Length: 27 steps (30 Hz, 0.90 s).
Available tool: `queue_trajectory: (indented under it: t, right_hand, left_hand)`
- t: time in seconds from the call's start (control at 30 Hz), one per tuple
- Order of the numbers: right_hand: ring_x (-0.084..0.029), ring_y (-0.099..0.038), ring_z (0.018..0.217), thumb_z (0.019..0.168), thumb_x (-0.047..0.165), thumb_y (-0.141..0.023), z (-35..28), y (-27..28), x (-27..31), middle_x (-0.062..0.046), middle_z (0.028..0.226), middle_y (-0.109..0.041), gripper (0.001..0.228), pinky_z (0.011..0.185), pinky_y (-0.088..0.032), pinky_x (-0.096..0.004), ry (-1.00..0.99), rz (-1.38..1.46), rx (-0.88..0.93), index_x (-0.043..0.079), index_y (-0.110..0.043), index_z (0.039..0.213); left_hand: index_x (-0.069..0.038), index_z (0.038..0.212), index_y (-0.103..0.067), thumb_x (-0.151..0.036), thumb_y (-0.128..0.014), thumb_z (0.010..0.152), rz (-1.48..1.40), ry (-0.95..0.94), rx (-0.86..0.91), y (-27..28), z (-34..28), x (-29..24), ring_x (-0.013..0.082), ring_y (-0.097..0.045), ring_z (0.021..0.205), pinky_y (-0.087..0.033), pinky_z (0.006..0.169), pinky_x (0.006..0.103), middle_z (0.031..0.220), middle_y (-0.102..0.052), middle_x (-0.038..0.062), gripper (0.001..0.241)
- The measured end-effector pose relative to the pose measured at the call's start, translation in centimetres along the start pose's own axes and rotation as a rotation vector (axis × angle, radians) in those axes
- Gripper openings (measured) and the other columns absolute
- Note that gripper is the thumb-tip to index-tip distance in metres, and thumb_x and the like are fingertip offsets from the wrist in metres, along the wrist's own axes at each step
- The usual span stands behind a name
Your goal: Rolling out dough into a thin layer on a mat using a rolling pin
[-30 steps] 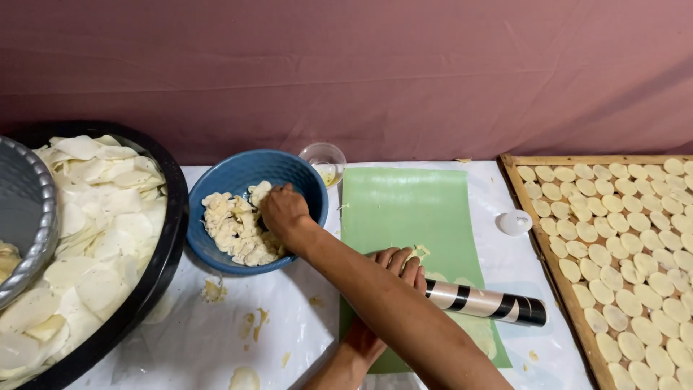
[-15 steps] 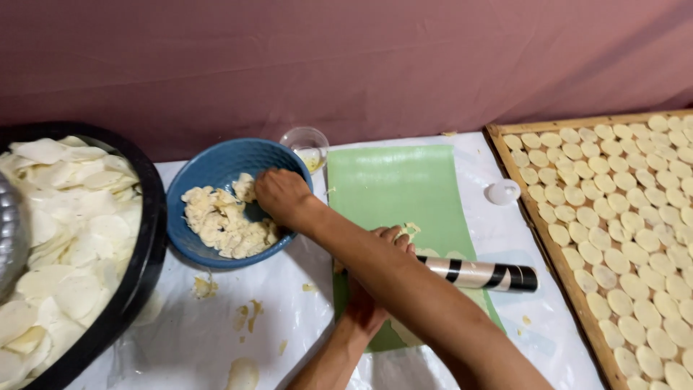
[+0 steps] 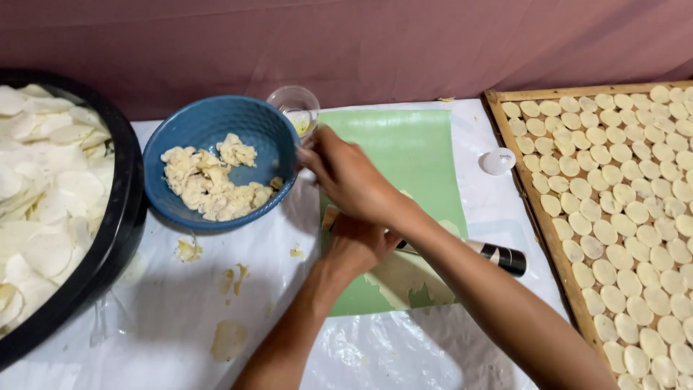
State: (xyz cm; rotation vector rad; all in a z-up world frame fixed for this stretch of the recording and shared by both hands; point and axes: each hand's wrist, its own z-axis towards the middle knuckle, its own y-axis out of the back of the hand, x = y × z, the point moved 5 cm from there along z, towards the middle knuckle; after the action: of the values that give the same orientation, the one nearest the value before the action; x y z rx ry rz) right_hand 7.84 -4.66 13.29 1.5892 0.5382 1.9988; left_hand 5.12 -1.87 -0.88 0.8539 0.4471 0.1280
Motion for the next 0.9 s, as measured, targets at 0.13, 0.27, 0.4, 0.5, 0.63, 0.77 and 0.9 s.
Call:
queue_trajectory:
  t: [0.13,0.27,0.4,0.5,0.63,0.77,0.9]
  right_hand:
    - [-0.043,-0.074,0.084,0.103,0.037,-0.056,-9.7,3.2,0.2,-0.016,0.077,-0.071,0.028,0.069,-0.058,-0.049,-0.085,-0.087,-0.032,0.011,-0.062,0.099]
    - [-0.022,-0.07,0.076,0.091,0.012,-0.069,-17.5,5.1,-1.7,-0.006,0.091,-0.07,0.011,0.07,-0.058,-0.032,-0.073,-0.232,-0.186,0.007,-0.071,0.1]
    - [-0.017,-0.076,0.086,0.082,-0.003,-0.068,-22.3,3.6,-6.0,-0.005,0.108,-0.072,0.034,0.076,-0.065,-0.028,-0.212,-0.289,-0.174,0.005,-0.069,0.115]
    - [-0.021,-0.076,0.082,0.08,-0.001,-0.074,-22.9,2.6,-7.0,-0.003,0.111,-0.071,0.033,0.068,-0.064,-0.032,-0.229,-0.324,-0.171,0.007,-0.073,0.111]
    - [-0.015,-0.075,0.073,0.081,0.002,-0.074,-23.0,2.0,-6.9,-0.002,0.1,-0.074,0.033,0.066,-0.061,-0.028,-0.193,-0.306,-0.152,0.007,-0.073,0.114]
    - [-0.02,-0.068,0.09,0.081,0.007,-0.073,-23.0,1.6,-5.7,-0.003,0.109,-0.074,0.03,0.079,-0.058,-0.033,-0.036,-0.395,-0.127,0.009,-0.076,0.111]
    - [-0.021,-0.068,0.09,0.078,0.003,-0.073,-22.7,1.8,-5.2,-0.004,0.108,-0.073,0.031,0.08,-0.057,-0.034,-0.035,-0.328,-0.125,0.006,-0.071,0.108]
  left_hand:
    - [-0.015,0.079,-0.066,-0.038,-0.074,0.085,-0.091,0.052,0.192,3.2,0.7,0.1,0.0276,-0.061,0.072,-0.049,0.072,0.0398,0.069,-0.057,0.003,0.024]
    - [-0.015,0.116,-0.071,-0.035,-0.089,0.073,-0.191,0.156,0.523,3.8,1.6,-1.2,0.0251,-0.061,0.106,-0.049,0.094,0.0422,0.105,-0.064,0.002,0.051]
    - [-0.015,0.114,-0.076,-0.029,-0.092,0.07,-0.154,0.202,0.495,4.4,1.8,-1.6,0.0207,-0.064,0.1,-0.05,0.094,0.0399,0.098,-0.069,0.0,0.049]
    - [-0.016,0.117,-0.075,-0.033,-0.091,0.072,-0.122,0.203,0.477,4.2,1.7,-1.4,0.0207,-0.064,0.103,-0.05,0.094,0.0413,0.101,-0.07,-0.001,0.05]
    - [-0.016,0.113,-0.075,-0.035,-0.089,0.074,-0.106,0.192,0.44,4.1,1.4,-1.4,0.0211,-0.064,0.102,-0.05,0.092,0.0414,0.1,-0.068,-0.001,0.046]
    - [-0.016,0.118,-0.073,-0.035,-0.087,0.076,-0.091,0.205,0.447,4.1,1.4,-1.4,0.0221,-0.064,0.104,-0.05,0.092,0.043,0.105,-0.069,0.001,0.049]
    - [-0.014,0.117,-0.073,-0.035,-0.088,0.076,-0.1,0.212,0.435,4.1,1.5,-1.3,0.0232,-0.065,0.1,-0.051,0.09,0.0427,0.104,-0.07,0.003,0.049]
